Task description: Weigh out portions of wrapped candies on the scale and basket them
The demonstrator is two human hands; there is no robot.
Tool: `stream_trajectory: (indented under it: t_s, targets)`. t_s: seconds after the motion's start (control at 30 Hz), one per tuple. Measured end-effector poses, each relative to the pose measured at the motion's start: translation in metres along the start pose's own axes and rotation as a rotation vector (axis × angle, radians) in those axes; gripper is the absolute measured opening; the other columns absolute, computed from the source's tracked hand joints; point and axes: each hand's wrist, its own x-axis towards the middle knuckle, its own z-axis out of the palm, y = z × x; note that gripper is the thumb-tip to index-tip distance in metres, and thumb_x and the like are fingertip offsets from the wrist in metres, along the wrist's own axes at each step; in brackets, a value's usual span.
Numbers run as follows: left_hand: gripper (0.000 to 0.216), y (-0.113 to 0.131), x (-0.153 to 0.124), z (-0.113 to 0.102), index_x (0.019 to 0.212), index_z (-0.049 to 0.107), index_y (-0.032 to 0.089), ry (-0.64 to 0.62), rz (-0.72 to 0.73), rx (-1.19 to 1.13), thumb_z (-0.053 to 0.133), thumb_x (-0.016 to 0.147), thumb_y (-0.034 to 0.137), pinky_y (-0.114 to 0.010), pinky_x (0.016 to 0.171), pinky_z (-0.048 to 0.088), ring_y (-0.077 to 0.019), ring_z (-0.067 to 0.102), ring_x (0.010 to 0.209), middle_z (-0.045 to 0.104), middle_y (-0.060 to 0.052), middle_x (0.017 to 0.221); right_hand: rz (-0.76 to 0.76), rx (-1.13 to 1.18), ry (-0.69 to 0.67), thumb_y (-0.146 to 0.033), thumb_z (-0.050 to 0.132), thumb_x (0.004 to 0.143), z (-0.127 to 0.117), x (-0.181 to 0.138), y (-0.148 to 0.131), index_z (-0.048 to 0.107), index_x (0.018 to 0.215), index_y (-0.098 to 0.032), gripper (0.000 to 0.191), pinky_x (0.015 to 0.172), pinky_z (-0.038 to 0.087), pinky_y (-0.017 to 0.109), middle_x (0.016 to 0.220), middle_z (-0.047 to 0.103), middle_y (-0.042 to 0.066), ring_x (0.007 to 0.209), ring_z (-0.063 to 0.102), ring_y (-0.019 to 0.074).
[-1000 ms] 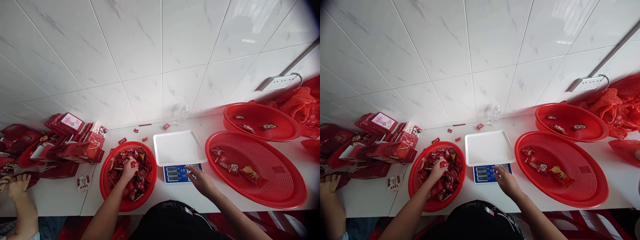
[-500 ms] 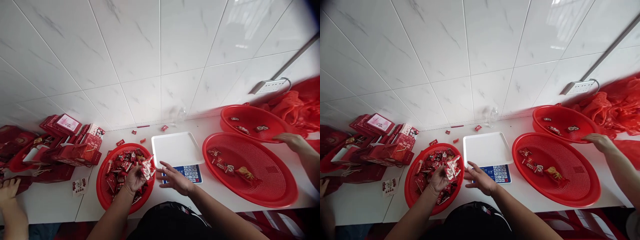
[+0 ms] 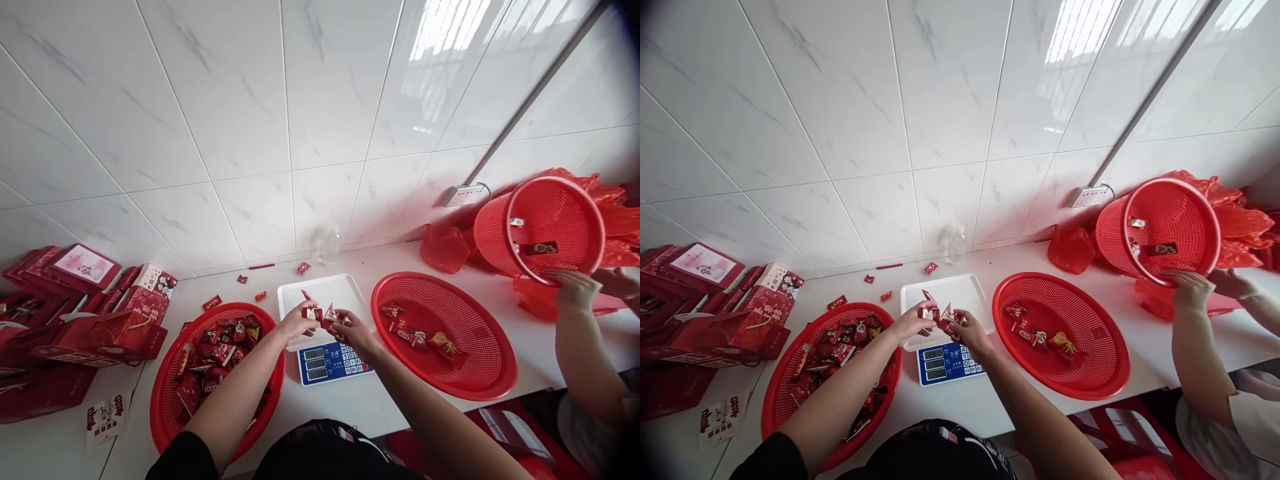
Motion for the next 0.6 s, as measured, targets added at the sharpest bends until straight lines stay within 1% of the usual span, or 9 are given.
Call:
stream_trajectory:
  t_s: [0.1, 0.17, 0.23, 0.3, 0.37, 0.43, 0.5, 0.53, 0.6]
  targets:
    - [0.050, -0.006, 0.010, -0.002, 0.105, 0.056, 0.021, 0.098, -0.068, 0.010, 0.070, 0.058, 0.016, -0.024, 0.056, 0.047, -0.0075, 0.055, 0.056, 0.059, -0.002, 0.091, -0.014, -0.081, 0.082, -0.022, 0.072, 0.061, -0.011, 0.011, 0.000, 0.050, 0.100, -0.023, 0.045, 0.058, 0.044, 0.023, 0.078, 0.064, 0.000, 0.068, 0.062, 0.0128]
    - [0.046, -0.011, 0.010, -0.003, 0.105, 0.054, 0.020, 0.132, -0.090, -0.021, 0.069, 0.061, 0.019, -0.023, 0.056, 0.047, -0.0078, 0.055, 0.057, 0.058, -0.002, 0.089, -0.028, -0.114, 0.073, -0.021, 0.072, 0.060, -0.015, 0.017, 0.001, 0.050, 0.105, -0.024, 0.050, 0.056, 0.043, 0.022, 0.081, 0.065, 0.000, 0.067, 0.062, 0.0129]
    - [0.042, -0.014, 0.003, -0.004, 0.106, 0.052, 0.019, 0.156, -0.113, -0.061, 0.066, 0.066, 0.021, -0.023, 0.058, 0.048, -0.0087, 0.057, 0.060, 0.058, -0.002, 0.085, -0.062, -0.157, 0.043, -0.021, 0.071, 0.061, -0.017, 0.024, 0.002, 0.047, 0.115, -0.025, 0.059, 0.055, 0.042, 0.022, 0.082, 0.065, 0.001, 0.066, 0.061, 0.0124]
    - [0.038, -0.017, -0.008, -0.006, 0.105, 0.050, 0.019, 0.173, -0.127, -0.097, 0.063, 0.070, 0.022, -0.023, 0.059, 0.048, -0.0092, 0.058, 0.062, 0.058, -0.002, 0.084, -0.091, -0.247, 0.036, -0.023, 0.070, 0.062, -0.018, 0.030, 0.002, 0.041, 0.125, -0.026, 0.070, 0.053, 0.042, 0.022, 0.086, 0.065, 0.002, 0.065, 0.060, 0.0124]
    - [0.035, -0.020, -0.024, -0.011, 0.103, 0.050, 0.018, 0.179, -0.130, -0.167, 0.063, 0.071, 0.022, -0.023, 0.060, 0.048, -0.0089, 0.058, 0.063, 0.059, -0.003, 0.087, -0.095, -0.371, 0.093, -0.025, 0.069, 0.063, -0.021, 0.035, 0.001, 0.037, 0.130, -0.025, 0.075, 0.052, 0.042, 0.022, 0.096, 0.064, 0.006, 0.066, 0.060, 0.0136]
    - [0.035, -0.024, -0.042, -0.018, 0.101, 0.052, 0.018, 0.177, -0.133, -0.269, 0.065, 0.070, 0.022, -0.022, 0.060, 0.048, -0.0084, 0.059, 0.062, 0.060, -0.004, 0.090, -0.087, -0.461, 0.171, -0.027, 0.068, 0.063, -0.024, 0.039, 0.001, 0.038, 0.131, -0.023, 0.075, 0.052, 0.044, 0.024, 0.109, 0.059, 0.011, 0.072, 0.060, 0.0156]
    - [0.034, -0.031, -0.061, -0.027, 0.099, 0.054, 0.018, 0.182, -0.141, -0.359, 0.067, 0.068, 0.023, -0.022, 0.060, 0.047, -0.0079, 0.058, 0.061, 0.061, -0.004, 0.092, -0.085, -0.494, 0.220, -0.028, 0.067, 0.064, -0.027, 0.043, 0.000, 0.039, 0.131, -0.023, 0.074, 0.055, 0.046, 0.025, 0.119, 0.054, 0.013, 0.078, 0.060, 0.0173]
    - [0.034, -0.034, -0.071, -0.032, 0.099, 0.054, 0.019, 0.189, -0.145, -0.387, 0.068, 0.068, 0.023, -0.022, 0.060, 0.047, -0.0078, 0.058, 0.061, 0.062, -0.004, 0.092, -0.083, -0.499, 0.225, -0.028, 0.066, 0.064, -0.027, 0.044, -0.001, 0.040, 0.131, -0.022, 0.072, 0.055, 0.046, 0.025, 0.119, 0.054, 0.013, 0.080, 0.060, 0.0177]
    - [0.034, -0.042, -0.088, -0.041, 0.099, 0.054, 0.019, 0.221, -0.154, -0.431, 0.068, 0.068, 0.023, -0.022, 0.061, 0.048, -0.0079, 0.059, 0.062, 0.063, -0.005, 0.095, -0.073, -0.516, 0.207, -0.028, 0.065, 0.065, -0.025, 0.047, -0.002, 0.046, 0.126, -0.020, 0.064, 0.055, 0.046, 0.025, 0.110, 0.060, 0.012, 0.078, 0.061, 0.0177]
